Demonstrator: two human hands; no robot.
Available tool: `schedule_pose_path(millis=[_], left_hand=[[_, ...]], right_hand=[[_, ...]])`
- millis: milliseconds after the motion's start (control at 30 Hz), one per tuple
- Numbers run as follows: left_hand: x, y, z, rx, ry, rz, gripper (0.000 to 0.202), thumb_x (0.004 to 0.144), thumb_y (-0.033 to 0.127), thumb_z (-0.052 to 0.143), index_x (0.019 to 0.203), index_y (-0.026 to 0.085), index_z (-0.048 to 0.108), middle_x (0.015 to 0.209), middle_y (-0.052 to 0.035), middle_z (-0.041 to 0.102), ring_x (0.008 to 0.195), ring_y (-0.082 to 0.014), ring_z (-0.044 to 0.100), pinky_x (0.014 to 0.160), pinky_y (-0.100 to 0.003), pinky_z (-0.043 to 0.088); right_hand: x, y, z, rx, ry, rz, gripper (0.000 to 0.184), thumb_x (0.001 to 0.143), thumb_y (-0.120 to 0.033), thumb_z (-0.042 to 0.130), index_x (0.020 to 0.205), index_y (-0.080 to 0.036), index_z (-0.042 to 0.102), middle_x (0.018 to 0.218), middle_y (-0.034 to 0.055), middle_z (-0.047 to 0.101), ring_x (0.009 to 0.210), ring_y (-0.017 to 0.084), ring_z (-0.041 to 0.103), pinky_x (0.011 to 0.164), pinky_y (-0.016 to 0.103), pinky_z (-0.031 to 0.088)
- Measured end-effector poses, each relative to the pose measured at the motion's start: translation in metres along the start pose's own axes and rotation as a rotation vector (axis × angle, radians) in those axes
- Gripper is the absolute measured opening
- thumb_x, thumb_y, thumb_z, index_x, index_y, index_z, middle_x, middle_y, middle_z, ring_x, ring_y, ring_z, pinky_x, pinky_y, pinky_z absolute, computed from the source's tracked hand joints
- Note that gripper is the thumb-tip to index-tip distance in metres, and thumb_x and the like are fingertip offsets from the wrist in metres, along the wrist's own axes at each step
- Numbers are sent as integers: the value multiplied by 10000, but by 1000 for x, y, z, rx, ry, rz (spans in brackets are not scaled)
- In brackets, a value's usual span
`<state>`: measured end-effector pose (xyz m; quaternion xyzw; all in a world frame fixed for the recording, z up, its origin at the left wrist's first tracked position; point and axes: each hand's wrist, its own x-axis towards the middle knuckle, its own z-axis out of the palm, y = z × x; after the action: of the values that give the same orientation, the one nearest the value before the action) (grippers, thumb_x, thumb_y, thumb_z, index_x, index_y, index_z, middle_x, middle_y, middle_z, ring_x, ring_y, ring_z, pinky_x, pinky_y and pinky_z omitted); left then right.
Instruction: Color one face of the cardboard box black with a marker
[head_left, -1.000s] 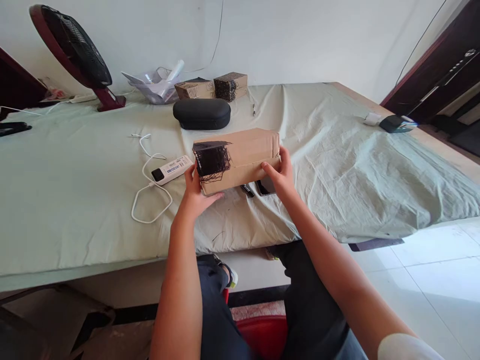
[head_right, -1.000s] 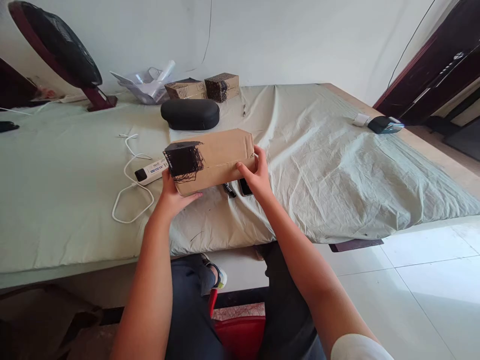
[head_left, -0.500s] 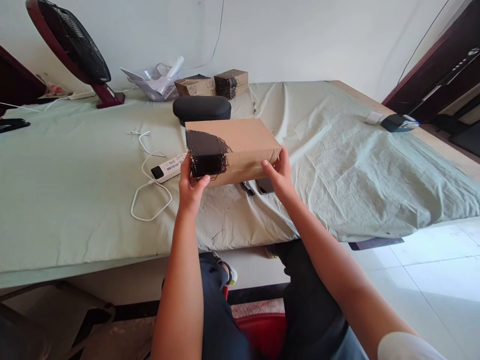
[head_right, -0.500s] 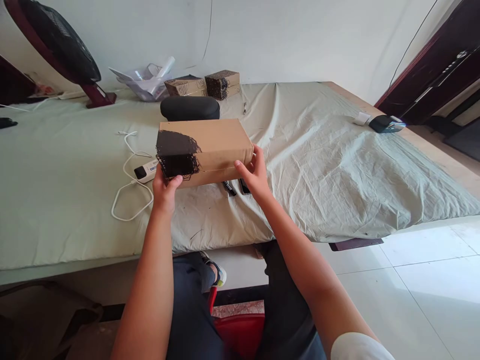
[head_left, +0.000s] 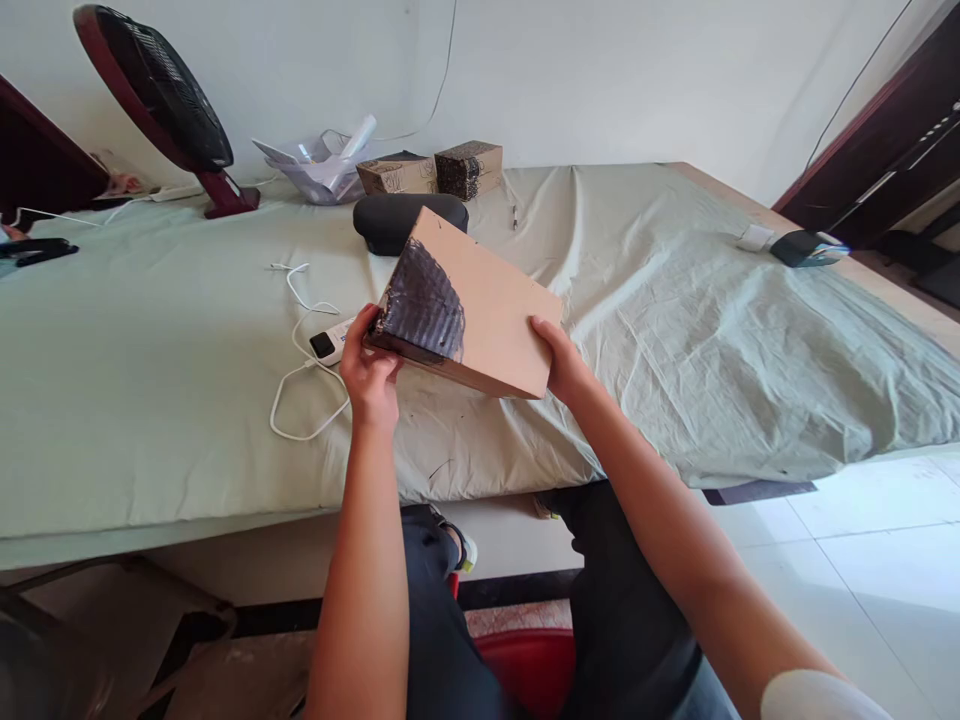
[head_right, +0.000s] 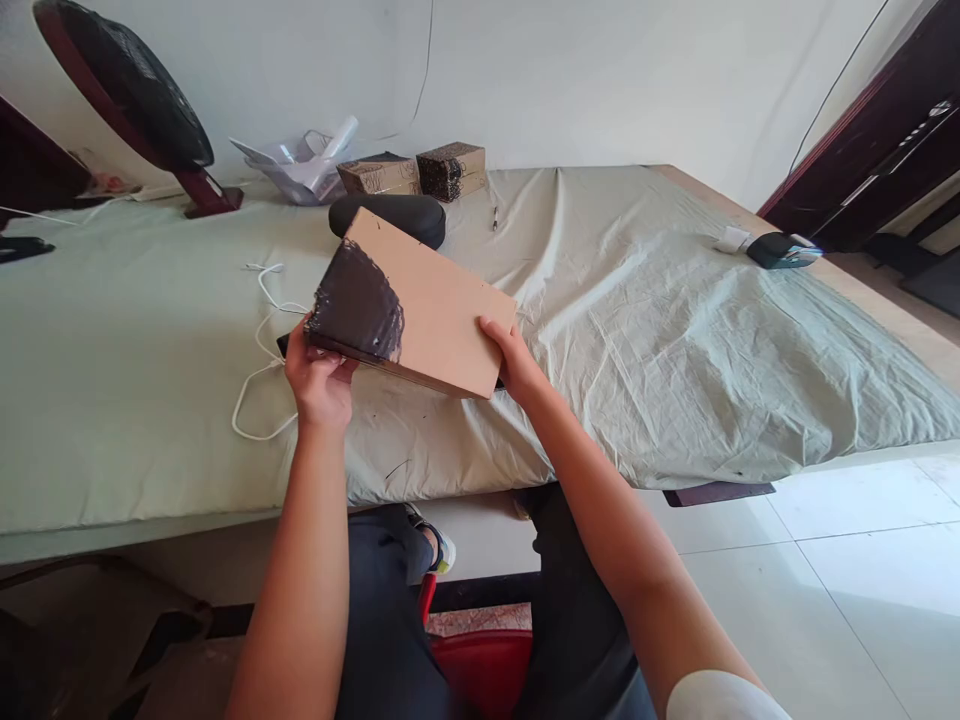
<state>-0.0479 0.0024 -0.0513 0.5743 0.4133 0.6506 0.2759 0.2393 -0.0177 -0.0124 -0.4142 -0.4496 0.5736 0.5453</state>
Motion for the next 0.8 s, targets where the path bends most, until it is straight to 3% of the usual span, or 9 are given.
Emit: schedule_pose_path(millis=[100,200,333,433,567,667,800], left_hand=[[-1,9,8,-155,62,-85,725,904,653,641,1583,500,437,1639,-78,497,1265,-310,702,904,-451,667],[-2,13,14,-190,-13,-116,884,862,850,617,1633,582,279,1736,-82,399,1332,-321,692,916,-457,654],[-1,21,18,-186,-83,-70,1032,780,923,635,1665,510,300,1757,-83,404,1484,-330,593,1089,-501,594],[-1,32,18,-136,-41,-23,990,837,857,535,1697,412,331,1705,-63,486,1537,-317,544,1211,-487,522],[-2,42,17,-121,-31,-52,961,821,739,469,1690,334,400,1568,-53,627,1531,-327,546,1213,-475,524],[-3,43,16,-112,-26,-53,942,780,681,487,1651,322,468,1476,-48,686,1511,-333,556,1206,-483,526],[-4,41,15,-84,-14,-52,859,786,663,470,1582,347,534,1417,-43,703,1500,-324,560,1229,-505,505]], right_hand=[[-4,1,7,86,-9,0,874,720,-697,844,1417,-305,491,1444,123,686,1257,372,701,951,548,670],[-7,4,15,75,17,-45,807,707,-638,893,1331,-344,474,1483,83,631,1271,326,688,894,483,688],[-10,4,16,-95,50,-49,695,687,-631,921,1130,-312,492,1292,57,672,1196,292,704,907,451,674],[-10,2,11,-270,-102,-6,615,720,-664,898,1052,-272,561,1277,84,699,1193,308,714,987,493,635],[-13,-1,12,-338,-337,-47,822,709,-592,948,1384,-310,573,1562,128,604,1381,349,646,1110,567,580],[-17,-1,17,-380,-367,-106,999,732,-571,941,1586,-352,473,1650,133,536,1451,375,596,1112,580,590],[-17,-2,19,-402,-363,-144,1068,735,-573,938,1657,-377,435,1722,109,465,1503,392,549,1104,577,607]])
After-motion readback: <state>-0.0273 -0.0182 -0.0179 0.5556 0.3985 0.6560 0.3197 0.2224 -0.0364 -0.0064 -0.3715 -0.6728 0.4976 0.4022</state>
